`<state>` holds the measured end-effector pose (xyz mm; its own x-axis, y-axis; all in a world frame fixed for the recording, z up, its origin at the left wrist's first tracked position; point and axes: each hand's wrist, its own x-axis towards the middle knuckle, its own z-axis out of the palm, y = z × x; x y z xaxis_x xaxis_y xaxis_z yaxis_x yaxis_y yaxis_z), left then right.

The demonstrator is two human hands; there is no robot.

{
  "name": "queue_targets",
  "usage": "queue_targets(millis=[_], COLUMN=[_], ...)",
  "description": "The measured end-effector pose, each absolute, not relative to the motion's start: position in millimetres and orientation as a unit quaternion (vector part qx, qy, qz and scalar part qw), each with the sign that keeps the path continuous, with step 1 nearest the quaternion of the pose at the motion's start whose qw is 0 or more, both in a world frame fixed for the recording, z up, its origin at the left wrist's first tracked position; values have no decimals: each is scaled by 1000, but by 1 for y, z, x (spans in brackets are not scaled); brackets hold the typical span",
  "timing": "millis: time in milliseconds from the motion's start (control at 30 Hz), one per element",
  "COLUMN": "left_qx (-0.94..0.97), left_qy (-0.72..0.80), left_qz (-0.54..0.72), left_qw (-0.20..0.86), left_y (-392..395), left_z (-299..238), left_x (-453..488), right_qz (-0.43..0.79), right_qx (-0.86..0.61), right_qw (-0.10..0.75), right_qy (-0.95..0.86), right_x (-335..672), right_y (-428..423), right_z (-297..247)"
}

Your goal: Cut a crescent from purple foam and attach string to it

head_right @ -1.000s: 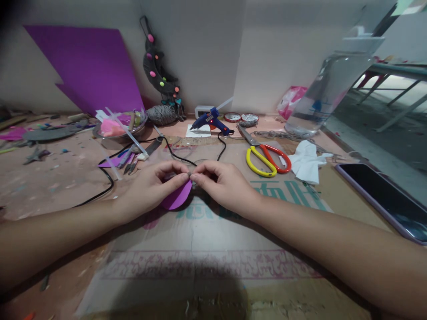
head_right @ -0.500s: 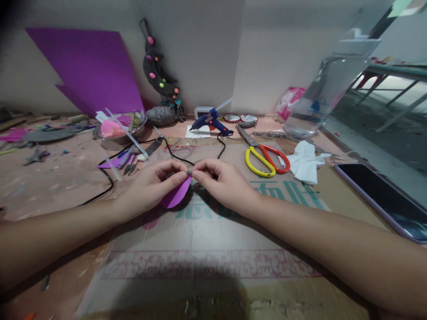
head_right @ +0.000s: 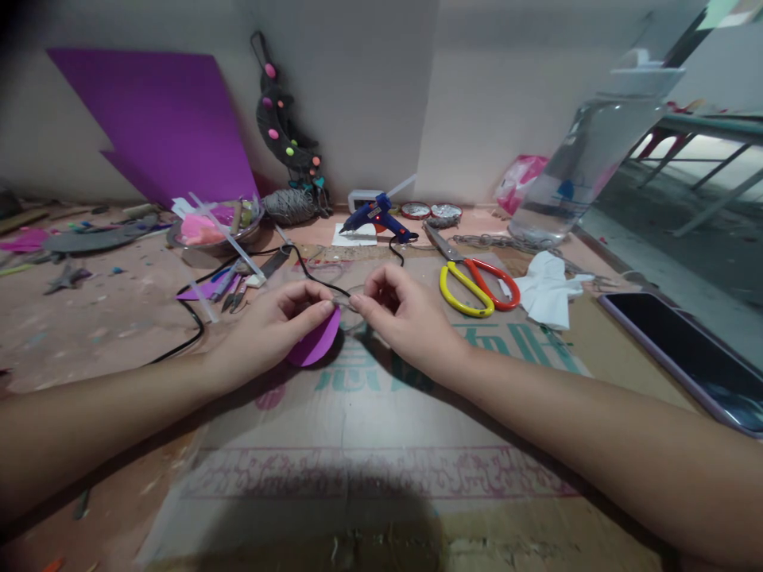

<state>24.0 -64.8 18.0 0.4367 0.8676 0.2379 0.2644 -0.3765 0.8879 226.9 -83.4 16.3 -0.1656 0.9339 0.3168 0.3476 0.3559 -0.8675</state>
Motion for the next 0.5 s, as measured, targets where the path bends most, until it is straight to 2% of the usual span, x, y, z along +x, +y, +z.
queue_targets(millis=[267, 500], left_qx=[760, 757], left_qy=[371, 375], left_qz=[368, 371], left_qw=[386, 386], left_y=[-65, -65], left_z=[17, 17], left_x=[24, 25], right_qz=[213, 243], right_qx=[-451, -463], right_qw=[425, 439], right_qy=[-755, -731], right_x=[229, 228], right_y=[-87, -85], right_z=[22, 19])
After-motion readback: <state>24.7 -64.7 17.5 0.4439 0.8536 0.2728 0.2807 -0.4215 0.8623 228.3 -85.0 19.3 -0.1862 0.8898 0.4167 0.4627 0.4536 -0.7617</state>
